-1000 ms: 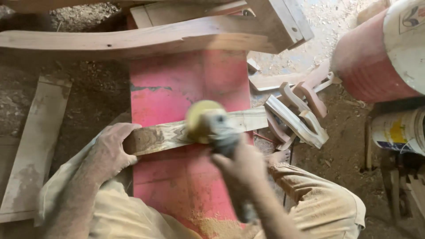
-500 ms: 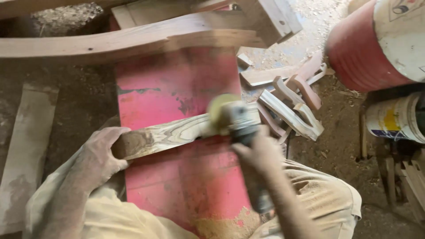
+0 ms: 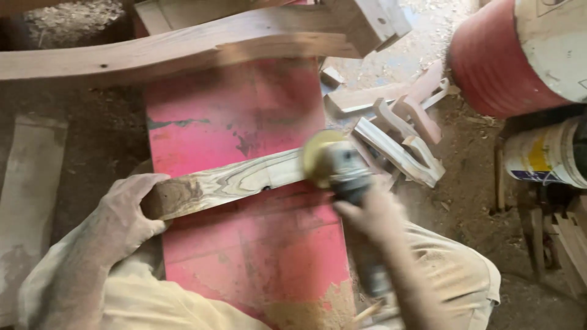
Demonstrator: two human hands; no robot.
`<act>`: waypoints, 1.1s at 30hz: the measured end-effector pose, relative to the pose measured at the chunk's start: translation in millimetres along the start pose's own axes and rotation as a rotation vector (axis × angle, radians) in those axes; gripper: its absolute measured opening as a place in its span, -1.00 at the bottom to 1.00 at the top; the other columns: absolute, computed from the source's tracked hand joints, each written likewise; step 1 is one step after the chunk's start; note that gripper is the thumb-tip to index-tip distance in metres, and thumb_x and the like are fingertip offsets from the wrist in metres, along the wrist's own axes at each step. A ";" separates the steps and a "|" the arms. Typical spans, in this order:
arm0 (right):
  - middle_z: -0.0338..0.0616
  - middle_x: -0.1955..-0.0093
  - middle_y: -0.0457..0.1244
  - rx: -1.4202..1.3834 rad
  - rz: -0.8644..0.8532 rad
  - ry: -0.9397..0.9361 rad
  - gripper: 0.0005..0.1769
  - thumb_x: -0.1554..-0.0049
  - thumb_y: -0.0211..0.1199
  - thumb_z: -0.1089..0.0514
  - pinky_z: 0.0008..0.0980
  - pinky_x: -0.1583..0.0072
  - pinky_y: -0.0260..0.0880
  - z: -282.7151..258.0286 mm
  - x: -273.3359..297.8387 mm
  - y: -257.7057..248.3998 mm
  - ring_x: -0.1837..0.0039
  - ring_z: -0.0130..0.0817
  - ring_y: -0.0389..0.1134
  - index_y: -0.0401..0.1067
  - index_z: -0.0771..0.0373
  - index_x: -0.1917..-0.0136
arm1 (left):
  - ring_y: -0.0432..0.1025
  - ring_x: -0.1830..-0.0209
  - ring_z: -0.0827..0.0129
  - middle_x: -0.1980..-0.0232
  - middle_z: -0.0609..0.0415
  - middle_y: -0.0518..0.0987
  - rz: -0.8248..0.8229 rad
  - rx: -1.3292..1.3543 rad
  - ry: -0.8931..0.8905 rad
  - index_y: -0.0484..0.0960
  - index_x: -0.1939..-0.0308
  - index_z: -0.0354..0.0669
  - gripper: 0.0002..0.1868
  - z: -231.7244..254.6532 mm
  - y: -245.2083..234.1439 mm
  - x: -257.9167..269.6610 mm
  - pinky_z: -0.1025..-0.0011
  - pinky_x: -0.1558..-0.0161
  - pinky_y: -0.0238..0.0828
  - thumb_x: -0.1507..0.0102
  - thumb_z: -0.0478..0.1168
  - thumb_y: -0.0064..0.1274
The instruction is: Sanding pieces of wood using a handheld angle grinder with a sanding disc.
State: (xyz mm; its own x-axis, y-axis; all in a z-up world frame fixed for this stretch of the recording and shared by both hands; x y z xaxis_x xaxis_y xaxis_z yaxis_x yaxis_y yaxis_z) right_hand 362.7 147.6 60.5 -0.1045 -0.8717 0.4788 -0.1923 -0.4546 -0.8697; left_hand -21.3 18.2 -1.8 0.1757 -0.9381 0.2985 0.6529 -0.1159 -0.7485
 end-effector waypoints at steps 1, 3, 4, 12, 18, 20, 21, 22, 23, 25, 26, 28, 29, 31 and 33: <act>0.13 0.07 0.42 -0.035 -0.013 -0.026 -0.12 0.15 0.50 -0.24 -0.01 -0.09 0.51 -12.6 7.4 3.3 0.01 0.08 0.50 0.20 0.30 -0.20 | 0.37 -0.30 0.09 -0.25 0.05 0.56 0.007 -0.007 0.019 0.50 -0.26 0.04 -0.12 -1.1 -0.1 0.4 0.23 -0.32 0.34 0.16 -0.30 0.45; 0.13 0.07 0.40 -0.029 -0.026 -0.114 -0.15 0.14 0.51 -0.25 0.01 -0.10 0.47 -47.7 30.4 7.1 -0.01 0.09 0.48 0.23 0.29 -0.17 | 0.36 -0.32 0.10 -0.26 0.06 0.56 -0.003 -0.009 -0.014 0.50 -0.26 0.05 -0.12 1.5 -0.7 1.5 0.23 -0.33 0.33 0.15 -0.31 0.45; 0.14 0.06 0.39 -0.019 -0.041 -0.203 -0.18 0.14 0.53 -0.26 0.04 -0.11 0.43 -65.7 42.3 8.9 -0.03 0.10 0.45 0.26 0.28 -0.14 | 0.36 -0.33 0.11 -0.26 0.06 0.55 -0.013 -0.008 -0.050 0.51 -0.26 0.06 -0.12 2.7 -1.1 2.2 0.22 -0.33 0.33 0.15 -0.32 0.45; 0.15 0.02 0.42 -0.015 -0.014 -0.021 -0.15 0.10 0.42 -0.29 -0.02 -0.12 0.47 7.0 4.3 -13.1 -0.04 0.07 0.49 0.24 0.28 -0.23 | 0.34 -0.36 0.11 -0.29 0.05 0.54 0.011 -0.021 -0.028 0.49 -0.28 0.05 -0.08 -2.9 -2.9 0.9 0.23 -0.35 0.30 0.19 -0.36 0.39; 0.11 0.02 0.43 -0.268 0.267 0.160 -0.36 0.03 0.39 -0.21 -0.11 -0.09 0.41 110.4 8.3 -58.0 -0.01 -0.04 0.48 0.48 0.23 -0.19 | 0.25 -0.46 0.05 -0.42 -0.03 0.42 0.093 -0.130 0.087 0.42 -0.40 -0.08 0.04 -3.1 6.3 0.6 0.07 -0.40 0.17 0.21 -0.26 0.40; 0.04 0.04 0.44 -0.443 0.347 0.074 -0.43 0.01 0.39 -0.14 -0.18 -0.05 0.40 133.9 13.0 -62.7 0.02 -0.14 0.47 0.54 0.24 -0.16 | 0.21 -0.50 0.00 -0.49 -0.10 0.37 0.203 -0.256 0.256 0.38 -0.47 -0.21 0.15 40.5 10.2 -9.3 -0.03 -0.42 0.09 0.25 -0.20 0.37; 0.03 0.04 0.44 -0.515 0.325 0.147 -0.48 -0.03 0.40 -0.09 -0.19 -0.03 0.40 143.6 16.3 -60.9 0.04 -0.18 0.45 0.54 0.26 -0.15 | 0.20 -0.46 0.00 -0.48 -0.13 0.34 0.130 -0.287 0.299 0.33 -0.47 -0.24 0.17 77.2 13.8 -9.8 -0.09 -0.43 0.01 0.22 0.01 0.35; 0.03 0.04 0.43 -0.586 0.301 0.220 -0.53 -0.06 0.40 -0.04 -0.21 -0.01 0.40 153.2 20.1 -58.8 0.05 -0.21 0.44 0.55 0.28 -0.14 | 0.18 -0.43 0.01 -0.46 -0.16 0.32 0.057 -0.317 0.340 0.29 -0.47 -0.27 0.22 113.4 17.6 -10.1 -0.14 -0.44 -0.06 0.18 0.22 0.34; 0.03 0.04 0.43 -0.589 0.297 0.215 -0.53 -0.06 0.40 -0.04 -0.21 -0.01 0.40 156.1 20.7 -55.2 0.05 -0.21 0.44 0.55 0.28 -0.14 | 0.18 -0.43 0.01 -0.46 -0.16 0.32 0.059 -0.322 0.334 0.29 -0.47 -0.27 0.22 130.2 39.0 -18.6 -0.14 -0.44 -0.06 0.18 0.22 0.34; -0.02 0.03 0.43 -0.618 0.334 0.160 -0.55 -0.06 0.41 -0.01 -0.28 -0.04 0.38 161.7 22.8 -49.5 0.04 -0.29 0.42 0.55 0.28 -0.14 | 0.07 -0.51 -0.09 -0.53 -0.30 0.21 -0.004 -0.384 0.525 0.26 -0.41 -0.42 0.30 164.8 83.2 -35.5 -0.09 -0.48 -0.19 0.16 0.41 0.30; -0.02 0.03 0.43 -0.617 0.330 0.155 -0.55 -0.06 0.41 -0.01 -0.28 -0.04 0.38 161.1 26.1 -46.0 0.04 -0.29 0.42 0.55 0.28 -0.14 | 0.07 -0.51 -0.09 -0.53 -0.30 0.21 -0.002 -0.385 0.519 0.26 -0.41 -0.42 0.30 181.7 107.5 -46.2 -0.09 -0.48 -0.19 0.16 0.41 0.30; -0.09 0.01 0.43 -0.718 0.335 0.115 -0.54 -0.03 0.40 -0.01 -0.34 -0.05 0.36 158.7 29.7 -41.7 0.01 -0.38 0.41 0.55 0.26 -0.14 | -0.06 -0.62 -0.06 -0.58 -0.24 0.12 -0.018 -0.399 0.568 0.23 -0.43 -0.37 0.22 216.8 155.7 -72.2 0.00 -0.57 -0.27 0.04 0.42 0.25; -0.09 0.01 0.43 -0.715 0.330 0.111 -0.54 -0.03 0.40 -0.01 -0.34 -0.05 0.36 156.8 30.3 -41.6 0.01 -0.38 0.41 0.55 0.26 -0.14 | -0.06 -0.62 -0.06 -0.58 -0.24 0.12 -0.017 -0.398 0.561 0.23 -0.43 -0.37 0.22 225.0 171.1 -78.5 0.00 -0.57 -0.27 0.04 0.42 0.25; -0.08 0.03 0.43 -0.686 0.312 0.161 -0.55 -0.04 0.41 0.00 -0.31 -0.05 0.36 152.0 31.6 -39.8 0.02 -0.36 0.40 0.56 0.28 -0.13 | -0.12 -0.61 0.00 -0.64 -0.18 0.07 0.166 -0.426 0.583 0.19 -0.52 -0.31 0.30 240.0 199.4 -91.5 0.01 -0.54 -0.34 0.07 0.52 0.08; -0.06 0.05 0.44 -0.656 0.287 0.120 -0.56 -0.04 0.41 0.00 -0.31 -0.05 0.37 148.5 30.1 -41.4 0.03 -0.34 0.41 0.56 0.28 -0.13 | -0.14 -0.64 0.04 -0.64 -0.14 0.05 0.141 -0.444 0.554 0.20 -0.51 -0.31 0.25 231.4 190.2 -79.8 0.03 -0.56 -0.35 0.01 0.51 0.07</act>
Point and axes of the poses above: each hand's wrist, its own x-axis away from the middle knuckle, its own y-axis out of the palm, z = x × y, the point moved 1 cm from there along -x, towards the middle knuckle
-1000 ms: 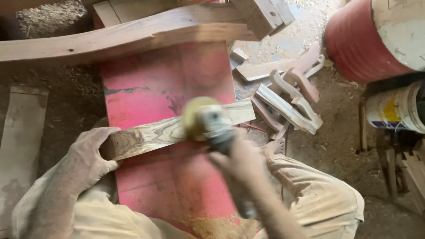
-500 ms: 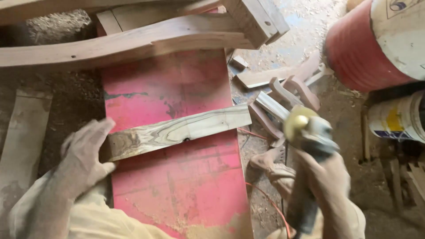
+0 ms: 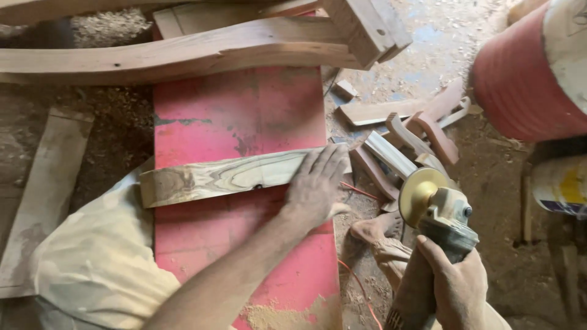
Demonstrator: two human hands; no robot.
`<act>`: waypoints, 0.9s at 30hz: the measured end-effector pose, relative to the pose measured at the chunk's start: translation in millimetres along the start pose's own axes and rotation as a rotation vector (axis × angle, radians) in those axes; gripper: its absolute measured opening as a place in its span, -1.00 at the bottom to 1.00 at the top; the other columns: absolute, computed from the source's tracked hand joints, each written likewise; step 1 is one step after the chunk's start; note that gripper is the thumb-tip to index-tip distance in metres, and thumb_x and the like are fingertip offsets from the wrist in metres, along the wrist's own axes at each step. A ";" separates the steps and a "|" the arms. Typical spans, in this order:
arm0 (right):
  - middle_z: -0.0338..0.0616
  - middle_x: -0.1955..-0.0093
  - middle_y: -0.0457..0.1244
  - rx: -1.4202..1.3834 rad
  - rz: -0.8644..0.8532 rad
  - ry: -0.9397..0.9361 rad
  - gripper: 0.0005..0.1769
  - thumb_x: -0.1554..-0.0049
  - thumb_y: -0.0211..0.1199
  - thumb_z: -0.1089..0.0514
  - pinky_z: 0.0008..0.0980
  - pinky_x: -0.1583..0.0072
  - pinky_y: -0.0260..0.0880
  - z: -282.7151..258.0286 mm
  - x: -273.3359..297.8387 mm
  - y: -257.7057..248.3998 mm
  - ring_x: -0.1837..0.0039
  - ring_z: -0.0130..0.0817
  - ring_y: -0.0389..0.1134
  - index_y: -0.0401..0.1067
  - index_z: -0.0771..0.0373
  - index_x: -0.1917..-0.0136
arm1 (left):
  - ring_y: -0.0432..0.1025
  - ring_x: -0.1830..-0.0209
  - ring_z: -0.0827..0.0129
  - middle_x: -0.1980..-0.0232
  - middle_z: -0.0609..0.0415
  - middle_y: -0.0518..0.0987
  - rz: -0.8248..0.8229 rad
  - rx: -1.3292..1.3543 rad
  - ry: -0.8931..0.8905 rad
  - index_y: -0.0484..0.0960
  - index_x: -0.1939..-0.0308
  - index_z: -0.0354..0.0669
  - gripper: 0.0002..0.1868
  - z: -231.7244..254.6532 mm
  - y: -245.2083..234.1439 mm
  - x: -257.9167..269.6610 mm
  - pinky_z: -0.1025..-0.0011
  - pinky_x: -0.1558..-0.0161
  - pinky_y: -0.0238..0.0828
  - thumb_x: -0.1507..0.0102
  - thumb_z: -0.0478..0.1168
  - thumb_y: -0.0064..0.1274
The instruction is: Sanding pieces of wood using a handheld angle grinder with a sanding disc.
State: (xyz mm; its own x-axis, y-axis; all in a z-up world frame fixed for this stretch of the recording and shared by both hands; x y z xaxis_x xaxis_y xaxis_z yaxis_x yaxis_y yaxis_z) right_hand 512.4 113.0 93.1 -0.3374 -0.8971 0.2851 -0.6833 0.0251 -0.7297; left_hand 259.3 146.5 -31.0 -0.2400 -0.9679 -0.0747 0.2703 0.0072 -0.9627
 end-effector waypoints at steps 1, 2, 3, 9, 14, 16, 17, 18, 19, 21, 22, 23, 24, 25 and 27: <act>-0.05 0.06 0.45 0.025 -0.027 -0.034 -0.56 -0.04 0.40 0.01 -0.30 -0.04 0.37 -2.5 -0.6 1.6 0.04 -0.32 0.42 0.57 0.28 -0.12 | -0.15 -0.67 0.08 -0.65 -0.11 0.03 -0.030 -0.009 -0.013 0.21 -0.50 -0.30 0.21 -3.5 -4.4 6.9 0.05 -0.58 -0.37 -0.04 0.51 0.06; -0.05 0.06 0.45 0.022 -0.031 -0.037 -0.56 -0.04 0.40 0.01 -0.30 -0.04 0.37 -1.8 -2.7 5.5 0.04 -0.32 0.42 0.57 0.28 -0.12 | -0.15 -0.67 0.08 -0.65 -0.11 0.03 -0.029 -0.014 -0.017 0.21 -0.50 -0.30 0.21 -16.7 -13.5 25.1 0.05 -0.58 -0.37 -0.04 0.51 0.06; -0.04 0.05 0.44 -0.003 -0.068 -0.038 -0.53 -0.01 0.41 -0.01 -0.27 -0.03 0.39 -1.1 -5.1 10.0 0.05 -0.30 0.42 0.55 0.27 -0.12 | -0.13 -0.64 0.10 -0.66 -0.10 0.04 -0.086 -0.039 -0.039 0.21 -0.50 -0.24 0.18 -30.1 -22.0 43.2 0.02 -0.54 -0.33 -0.03 0.47 0.09; 0.02 0.03 0.46 0.294 -0.185 0.009 -0.38 0.13 0.44 -0.15 -0.16 -0.09 0.46 -20.9 3.9 40.8 0.01 -0.14 0.53 0.50 0.14 -0.16 | 0.13 -0.50 -0.06 -0.53 -0.08 0.27 -0.110 -0.271 -0.317 0.32 -0.46 -0.09 0.02 -134.1 -94.8 134.8 -0.11 -0.35 -0.02 0.02 0.15 0.30; 0.18 0.05 0.46 0.491 -0.201 -0.018 -0.25 0.11 0.50 -0.27 -0.08 -0.11 0.45 -55.3 26.3 61.7 -0.06 0.04 0.51 0.41 0.17 -0.20 | 0.30 -0.40 0.05 -0.39 -0.14 0.43 -0.015 0.248 -0.519 0.37 -0.36 -0.21 0.00 -197.8 -98.3 173.0 0.16 -0.43 0.20 0.19 -0.33 0.37; 0.25 0.05 0.43 0.726 -0.231 -0.040 -0.22 0.04 0.43 -0.30 0.00 -0.11 0.43 -57.3 24.0 70.3 -0.07 0.16 0.47 0.34 0.24 -0.23 | 0.41 -0.32 0.15 -0.24 -0.05 0.55 -0.121 0.347 -0.674 0.46 -0.26 -0.07 -0.13 -195.0 -105.4 166.9 0.27 -0.41 0.32 0.15 -0.38 0.38; 0.25 0.05 0.43 0.736 -0.229 -0.038 -0.22 0.04 0.43 -0.30 0.00 -0.11 0.43 -76.9 37.7 74.5 -0.07 0.16 0.47 0.34 0.24 -0.23 | 0.41 -0.32 0.15 -0.24 -0.05 0.55 -0.124 0.357 -0.675 0.46 -0.26 -0.07 -0.13 -198.9 -99.2 171.4 0.27 -0.41 0.32 0.15 -0.38 0.38; 0.19 0.09 0.44 0.632 -0.286 -0.029 -0.25 0.09 0.43 -0.28 -0.02 -0.09 0.45 -96.5 50.3 80.2 -0.02 0.10 0.50 0.35 0.17 -0.22 | 0.39 -0.32 0.08 -0.23 -0.09 0.56 -0.058 0.346 -0.614 0.48 -0.25 -0.09 -0.12 -202.6 -94.3 174.8 0.22 -0.38 0.30 0.19 -0.39 0.37; 0.13 0.13 0.44 0.530 -0.342 -0.019 -0.27 0.13 0.43 -0.25 -0.04 -0.08 0.46 -115.9 62.8 85.5 0.03 0.03 0.52 0.37 0.09 -0.21 | 0.36 -0.32 0.01 -0.22 -0.13 0.56 0.007 0.334 -0.554 0.50 -0.23 -0.12 -0.11 -205.6 -89.5 178.0 0.16 -0.35 0.29 0.23 -0.41 0.36; 0.10 0.13 0.44 0.558 -0.437 -0.037 -0.26 0.13 0.45 -0.27 -0.06 -0.10 0.46 -121.6 70.8 101.6 0.02 0.02 0.52 0.34 0.12 -0.19 | 0.37 -0.32 0.01 -0.21 -0.12 0.56 0.001 0.340 -0.567 0.50 -0.22 -0.11 -0.11 -204.5 -95.3 177.5 0.16 -0.35 0.29 0.23 -0.40 0.36; 0.07 0.13 0.44 0.582 -0.529 -0.052 -0.24 0.13 0.47 -0.29 -0.08 -0.13 0.46 -123.7 74.7 109.8 0.01 0.00 0.52 0.31 0.15 -0.17 | 0.37 -0.32 0.01 -0.21 -0.11 0.56 -0.005 0.344 -0.574 0.51 -0.21 -0.10 -0.12 -204.1 -97.5 176.1 0.17 -0.36 0.29 0.24 -0.40 0.36; 0.07 0.13 0.44 0.583 -0.527 -0.051 -0.24 0.13 0.47 -0.29 -0.08 -0.13 0.46 -122.8 73.7 112.2 0.01 0.00 0.52 0.31 0.15 -0.17 | 0.37 -0.32 0.01 -0.21 -0.11 0.56 -0.005 0.345 -0.573 0.51 -0.21 -0.10 -0.12 -204.5 -98.8 173.6 0.17 -0.36 0.29 0.24 -0.40 0.36; 0.08 0.10 0.43 0.561 -0.529 -0.083 -0.24 0.13 0.46 -0.28 -0.07 -0.11 0.46 -121.1 74.7 114.2 0.01 -0.01 0.51 0.31 0.16 -0.18 | 0.37 -0.32 0.02 -0.22 -0.09 0.56 -0.020 0.342 -0.586 0.51 -0.22 -0.08 -0.10 -204.1 -99.8 173.0 0.17 -0.36 0.28 0.24 -0.40 0.37; 0.09 0.07 0.43 0.539 -0.531 -0.115 -0.24 0.12 0.45 -0.27 -0.06 -0.10 0.45 -119.1 76.1 116.4 0.01 -0.01 0.51 0.30 0.17 -0.19 | 0.36 -0.32 0.03 -0.23 -0.07 0.56 -0.034 0.339 -0.599 0.51 -0.23 -0.07 -0.09 -203.8 -100.5 172.7 0.17 -0.37 0.27 0.25 -0.39 0.38; 0.09 0.06 0.43 0.548 -0.524 -0.096 -0.23 0.13 0.45 -0.27 -0.05 -0.09 0.45 -115.4 75.0 116.5 0.01 0.00 0.51 0.30 0.16 -0.19 | 0.36 -0.33 0.04 -0.24 -0.06 0.55 -0.075 0.343 -0.609 0.50 -0.24 -0.06 -0.09 -203.4 -102.7 172.8 0.17 -0.37 0.26 0.24 -0.39 0.38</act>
Point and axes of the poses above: each hand's wrist, its own x-axis away from the middle knuckle, its own y-axis out of the palm, z = x × y, the point moved 1 cm from there along -x, towards the middle knuckle
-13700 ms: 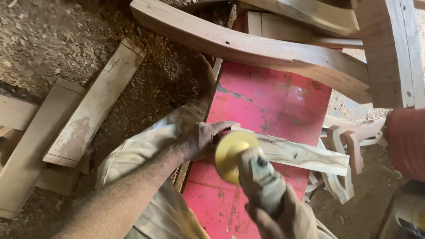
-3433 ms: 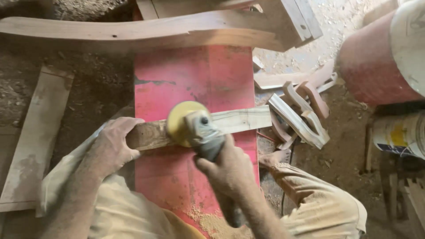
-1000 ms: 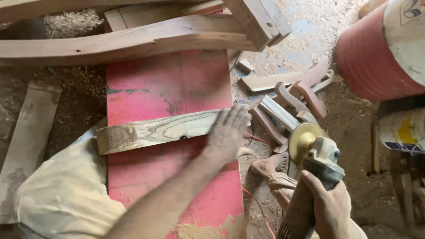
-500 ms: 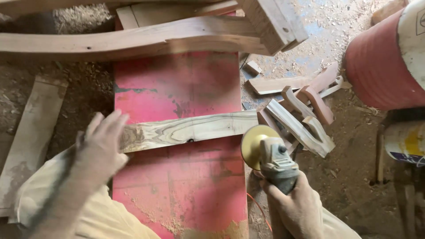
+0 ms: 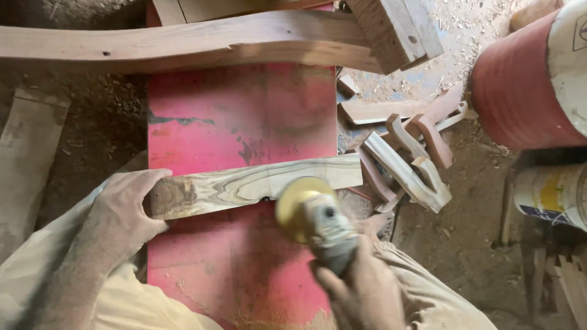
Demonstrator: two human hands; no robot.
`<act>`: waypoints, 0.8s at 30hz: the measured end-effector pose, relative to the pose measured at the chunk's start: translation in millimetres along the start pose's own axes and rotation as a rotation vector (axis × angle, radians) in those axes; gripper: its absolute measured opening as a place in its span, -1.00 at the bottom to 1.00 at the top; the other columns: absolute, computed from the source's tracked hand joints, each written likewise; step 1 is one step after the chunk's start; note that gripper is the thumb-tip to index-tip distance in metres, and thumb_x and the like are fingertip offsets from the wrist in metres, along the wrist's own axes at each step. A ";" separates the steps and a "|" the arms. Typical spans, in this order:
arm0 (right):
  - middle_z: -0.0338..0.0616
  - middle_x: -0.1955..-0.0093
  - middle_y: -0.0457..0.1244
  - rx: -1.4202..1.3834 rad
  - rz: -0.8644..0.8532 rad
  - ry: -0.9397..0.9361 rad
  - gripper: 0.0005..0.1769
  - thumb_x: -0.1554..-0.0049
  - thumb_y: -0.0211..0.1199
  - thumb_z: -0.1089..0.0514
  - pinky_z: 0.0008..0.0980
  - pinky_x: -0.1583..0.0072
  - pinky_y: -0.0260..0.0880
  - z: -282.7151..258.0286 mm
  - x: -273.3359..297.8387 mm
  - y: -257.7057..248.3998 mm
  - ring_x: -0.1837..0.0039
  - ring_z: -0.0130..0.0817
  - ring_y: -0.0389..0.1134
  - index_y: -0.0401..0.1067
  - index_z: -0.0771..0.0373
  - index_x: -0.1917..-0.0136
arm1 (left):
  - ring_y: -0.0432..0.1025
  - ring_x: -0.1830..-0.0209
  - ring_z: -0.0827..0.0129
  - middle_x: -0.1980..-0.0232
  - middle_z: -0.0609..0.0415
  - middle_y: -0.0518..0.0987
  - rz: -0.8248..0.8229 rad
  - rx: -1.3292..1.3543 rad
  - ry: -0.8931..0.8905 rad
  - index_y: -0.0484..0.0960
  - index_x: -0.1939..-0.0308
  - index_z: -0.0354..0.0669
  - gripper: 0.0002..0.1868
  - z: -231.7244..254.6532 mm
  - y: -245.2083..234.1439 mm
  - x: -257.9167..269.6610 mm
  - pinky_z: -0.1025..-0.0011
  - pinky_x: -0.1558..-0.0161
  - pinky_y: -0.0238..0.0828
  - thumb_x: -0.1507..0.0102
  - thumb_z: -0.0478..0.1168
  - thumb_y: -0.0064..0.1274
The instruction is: Sanding pieces of wood using a handheld angle grinder with a sanding disc.
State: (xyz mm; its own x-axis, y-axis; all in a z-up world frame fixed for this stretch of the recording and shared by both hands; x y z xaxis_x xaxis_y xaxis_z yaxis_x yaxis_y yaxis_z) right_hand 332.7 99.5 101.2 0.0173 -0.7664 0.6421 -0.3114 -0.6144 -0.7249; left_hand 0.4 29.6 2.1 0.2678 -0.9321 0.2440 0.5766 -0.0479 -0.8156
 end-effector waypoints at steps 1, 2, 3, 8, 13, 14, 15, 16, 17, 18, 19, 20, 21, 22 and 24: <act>0.09 0.06 0.43 0.003 0.012 0.011 -0.22 0.13 0.46 -0.27 -0.05 -0.09 0.45 1.0 -1.3 -1.1 0.01 0.00 0.50 0.30 0.16 -0.20 | 0.35 -0.33 0.05 -0.24 -0.05 0.55 -0.023 -0.006 -0.011 0.49 -0.25 -0.06 -0.08 1.3 -1.3 -1.3 0.18 -0.37 0.25 0.23 -0.40 0.38; 0.09 0.06 0.43 0.007 0.024 0.023 -0.22 0.14 0.46 -0.27 -0.04 -0.09 0.45 1.8 -1.9 -2.6 0.01 0.01 0.50 0.30 0.15 -0.21 | 0.35 -0.33 0.05 -0.24 -0.05 0.55 -0.026 -0.002 -0.011 0.49 -0.25 -0.06 -0.08 -0.7 -0.6 -1.4 0.18 -0.37 0.25 0.23 -0.40 0.38; 0.10 0.05 0.43 0.010 0.040 0.033 -0.21 0.15 0.46 -0.26 -0.04 -0.09 0.45 2.6 -2.8 -4.5 0.01 0.02 0.50 0.31 0.15 -0.21 | 0.35 -0.33 0.05 -0.24 -0.05 0.55 -0.017 0.006 0.003 0.49 -0.26 -0.06 -0.07 -2.3 0.3 -2.2 0.18 -0.38 0.24 0.24 -0.39 0.38; 0.11 0.04 0.43 0.013 0.110 0.057 -0.17 0.18 0.48 -0.25 -0.01 -0.08 0.44 2.6 -9.5 -12.1 0.00 0.05 0.50 0.32 0.13 -0.25 | 0.35 -0.32 0.07 -0.25 -0.02 0.55 -0.025 0.008 -0.013 0.49 -0.26 -0.01 -0.07 -3.3 -1.6 -3.6 0.21 -0.37 0.26 0.23 -0.38 0.37; 0.12 0.12 0.43 0.038 -0.038 -0.022 -0.22 0.10 0.45 -0.29 0.01 -0.11 0.39 -28.4 0.1 -7.1 -0.01 0.10 0.47 0.28 0.15 -0.21 | 0.34 -0.33 0.03 -0.25 -0.05 0.54 0.007 0.036 0.031 0.48 -0.26 -0.04 -0.08 -4.1 0.3 -1.4 0.17 -0.37 0.25 0.22 -0.40 0.34; 0.12 0.12 0.43 0.034 -0.036 -0.021 -0.22 0.10 0.45 -0.29 0.01 -0.11 0.39 -27.8 -1.9 -9.3 -0.01 0.10 0.47 0.28 0.15 -0.21 | 0.34 -0.33 0.03 -0.25 -0.05 0.54 0.007 0.035 0.035 0.48 -0.26 -0.04 -0.08 -3.6 0.9 -3.0 0.17 -0.37 0.25 0.22 -0.40 0.34; 0.12 0.11 0.42 0.043 -0.035 0.027 -0.22 0.09 0.44 -0.30 0.01 -0.11 0.42 -27.1 -3.4 -10.5 -0.02 0.10 0.48 0.26 0.17 -0.20 | 0.34 -0.34 0.04 -0.26 -0.03 0.54 0.005 0.024 0.027 0.48 -0.27 0.00 -0.09 -4.3 1.3 -2.0 0.18 -0.38 0.26 0.21 -0.40 0.33; 0.12 0.10 0.42 0.051 -0.035 0.075 -0.22 0.07 0.44 -0.31 0.00 -0.11 0.44 -27.0 -4.9 -11.1 -0.02 0.10 0.49 0.24 0.19 -0.19 | 0.34 -0.34 0.06 -0.26 0.00 0.54 0.004 0.014 0.019 0.48 -0.27 0.03 -0.10 -6.0 1.5 -0.9 0.18 -0.40 0.27 0.19 -0.40 0.33; 0.12 0.10 0.42 0.055 -0.037 0.075 -0.22 0.07 0.44 -0.31 0.00 -0.11 0.44 -23.7 -5.8 -17.1 -0.02 0.10 0.49 0.24 0.19 -0.19 | 0.34 -0.34 0.06 -0.26 0.00 0.54 0.003 0.016 0.015 0.48 -0.27 0.03 -0.10 -5.5 1.4 -0.8 0.18 -0.40 0.27 0.19 -0.40 0.33; 0.13 0.10 0.42 0.045 0.036 0.122 -0.26 0.09 0.43 -0.27 0.04 -0.10 0.43 -20.6 -6.6 -24.0 -0.02 0.11 0.48 0.28 0.19 -0.17 | 0.33 -0.36 0.09 -0.28 0.03 0.53 -0.036 -0.007 -0.025 0.47 -0.28 0.07 -0.08 -5.6 1.1 -0.8 0.18 -0.40 0.25 0.19 -0.39 0.36; 0.15 0.11 0.42 0.036 0.116 0.168 -0.30 0.10 0.42 -0.24 0.07 -0.09 0.41 -17.5 -7.9 -32.4 -0.02 0.13 0.48 0.31 0.18 -0.15 | 0.31 -0.38 0.12 -0.29 0.06 0.52 -0.071 -0.027 -0.061 0.46 -0.29 0.11 -0.05 -4.6 1.4 -3.2 0.19 -0.41 0.23 0.19 -0.38 0.40; 0.15 0.11 0.42 0.040 0.120 0.168 -0.30 0.10 0.42 -0.24 0.07 -0.09 0.41 -3.4 -14.1 -33.1 -0.02 0.13 0.48 0.31 0.18 -0.15 | 0.31 -0.38 0.12 -0.29 0.06 0.52 -0.068 -0.022 -0.060 0.46 -0.29 0.11 -0.05 -5.7 2.3 -3.3 0.19 -0.41 0.23 0.19 -0.38 0.40; 0.21 0.09 0.41 0.082 0.184 0.183 -0.32 0.08 0.40 -0.21 0.08 -0.10 0.40 10.2 -21.2 -34.7 -0.05 0.19 0.45 0.30 0.22 -0.14 | 0.31 -0.37 0.12 -0.29 0.07 0.52 -0.074 -0.031 -0.049 0.45 -0.33 0.13 -0.01 -6.9 2.6 -4.0 0.19 -0.42 0.23 0.20 -0.35 0.42; 0.27 0.07 0.39 0.125 0.247 0.200 -0.33 0.06 0.38 -0.19 0.10 -0.12 0.38 23.7 -28.4 -36.4 -0.08 0.26 0.41 0.28 0.26 -0.13 | 0.31 -0.37 0.13 -0.29 0.09 0.52 -0.081 -0.040 -0.039 0.44 -0.37 0.15 0.04 -8.1 3.0 -4.7 0.19 -0.43 0.22 0.21 -0.33 0.44; 0.26 0.08 0.41 0.101 0.246 0.199 -0.36 0.06 0.37 -0.16 0.09 -0.12 0.39 11.1 -22.2 -34.0 -0.07 0.24 0.44 0.29 0.27 -0.12 | 0.31 -0.37 0.14 -0.29 0.10 0.52 -0.089 -0.023 -0.062 0.44 -0.34 0.15 -0.01 -9.1 1.8 -3.8 0.21 -0.43 0.24 0.18 -0.32 0.45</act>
State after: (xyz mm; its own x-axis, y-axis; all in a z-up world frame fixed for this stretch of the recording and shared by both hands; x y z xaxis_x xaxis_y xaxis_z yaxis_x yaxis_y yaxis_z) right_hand 353.5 135.3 108.8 -0.2356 -0.8485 0.4739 -0.1870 -0.4389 -0.8789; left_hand -6.6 29.9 -5.1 0.2637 -0.9000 0.3472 0.5824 -0.1384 -0.8010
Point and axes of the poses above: each hand's wrist, its own x-axis away from the middle knuckle, its own y-axis out of the palm, z = x × y, the point moved 1 cm from there along -x, towards the middle knuckle
